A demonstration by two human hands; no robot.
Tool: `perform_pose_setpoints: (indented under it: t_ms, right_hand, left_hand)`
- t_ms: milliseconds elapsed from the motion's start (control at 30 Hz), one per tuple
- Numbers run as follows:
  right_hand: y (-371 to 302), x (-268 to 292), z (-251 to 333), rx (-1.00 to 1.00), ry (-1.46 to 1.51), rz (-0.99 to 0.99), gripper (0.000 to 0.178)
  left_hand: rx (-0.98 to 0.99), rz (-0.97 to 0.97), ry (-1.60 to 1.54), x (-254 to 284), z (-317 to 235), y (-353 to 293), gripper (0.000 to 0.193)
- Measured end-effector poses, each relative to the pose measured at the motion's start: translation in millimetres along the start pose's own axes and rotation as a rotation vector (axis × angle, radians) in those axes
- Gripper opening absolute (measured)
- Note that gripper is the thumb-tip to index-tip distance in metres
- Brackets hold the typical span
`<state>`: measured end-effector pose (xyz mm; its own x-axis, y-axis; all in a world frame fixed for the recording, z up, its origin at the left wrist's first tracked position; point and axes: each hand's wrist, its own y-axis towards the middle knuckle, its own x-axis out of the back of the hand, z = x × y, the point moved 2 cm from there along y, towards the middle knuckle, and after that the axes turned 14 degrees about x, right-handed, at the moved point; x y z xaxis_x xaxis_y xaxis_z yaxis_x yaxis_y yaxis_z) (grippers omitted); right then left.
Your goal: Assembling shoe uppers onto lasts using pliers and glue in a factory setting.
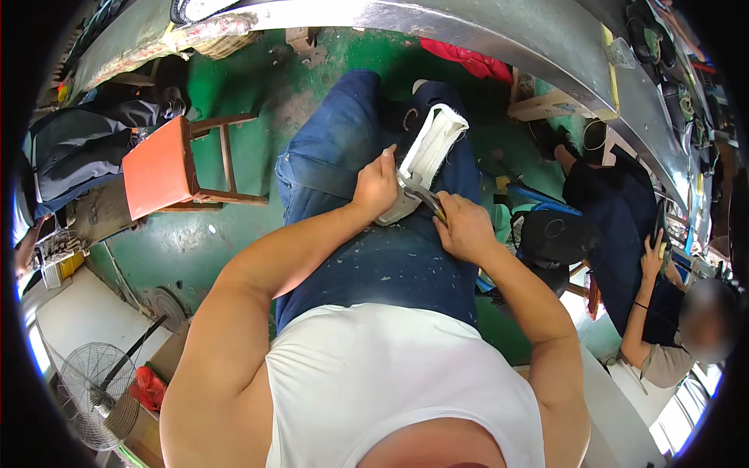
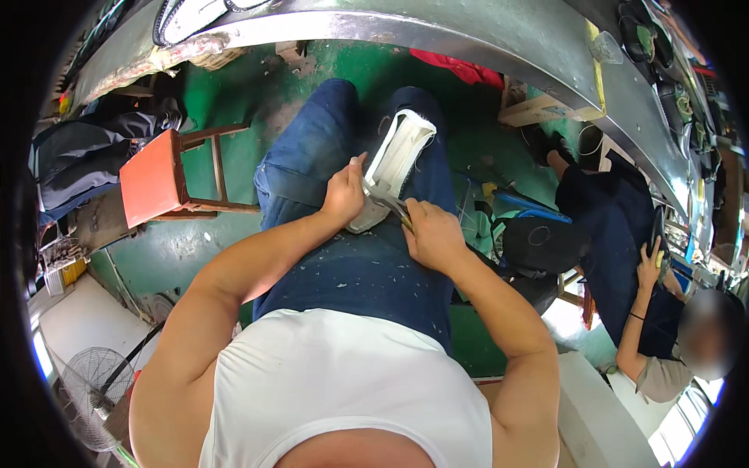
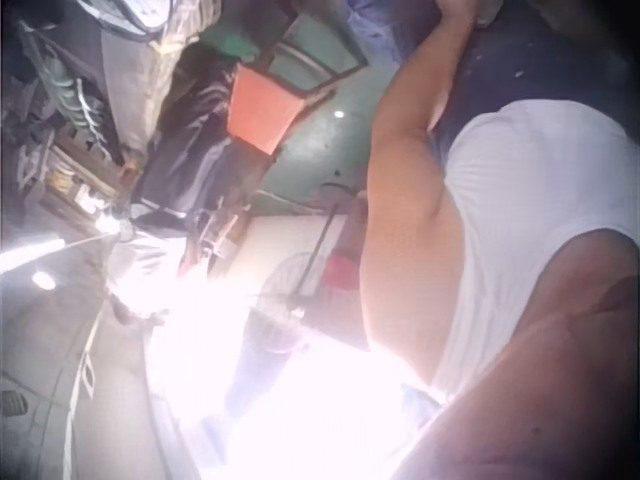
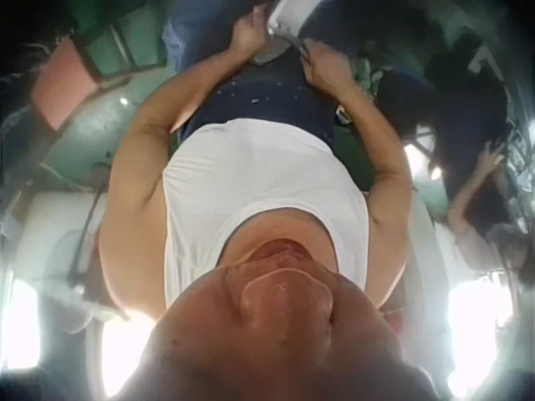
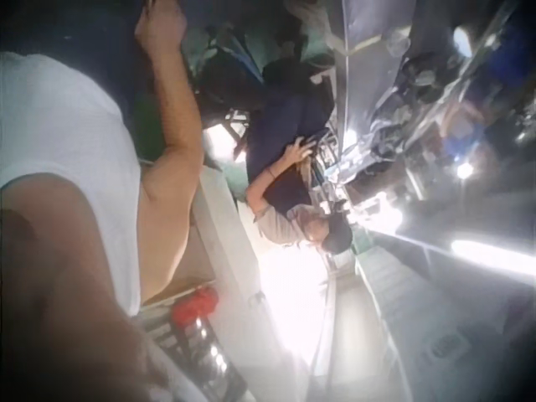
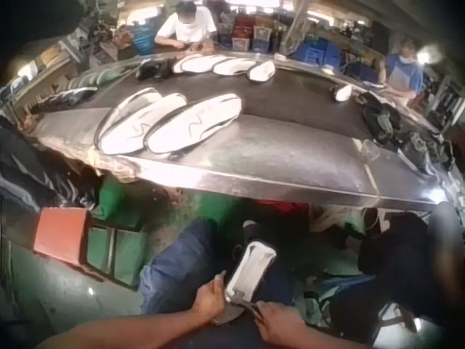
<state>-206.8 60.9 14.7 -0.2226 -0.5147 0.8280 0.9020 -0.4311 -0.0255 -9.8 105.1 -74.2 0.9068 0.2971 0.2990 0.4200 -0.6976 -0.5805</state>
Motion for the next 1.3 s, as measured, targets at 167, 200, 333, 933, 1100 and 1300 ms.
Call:
perform_pose_setpoints:
  t_ms: [167,200,333,933,1100,1300]
  right_hand:
    - [14.7,38.4,7.6,-0.027,-0.083,0.292,0.028]
    - [15.6,42.7,5.0,-0.023,-0.086,0.291,0.028]
    - [31.5,72.4,15.4,0.019,-0.206,0.571,0.030]
    - [10.4,-1.0,-4.4,-0.048,0.114,0.212,0.024]
    - [6.5,33.4,3.7,-0.047,0.200,0.242,0.026]
    - [1.5,41.8,7.6,-0.052,0.092,0.283,0.036]
  left_hand:
    - [0.068,0.141,-0.061,-1.7,6.1,0.6,0.061]
    - [0.066,0.138,-0.063,0.2,7.8,-0.2,0.061]
    - [0.330,0.470,-0.513,10.2,-7.1,-32.6,0.065]
    - [0.197,0.089,-0.308,-0.2,-5.1,-11.8,0.060]
    - [-0.001,-0.003,0.017,0.1,-9.5,-11.4,0.058]
    - [-0.124,-0.024,0.111,1.8,-17.9,-20.5,0.052]
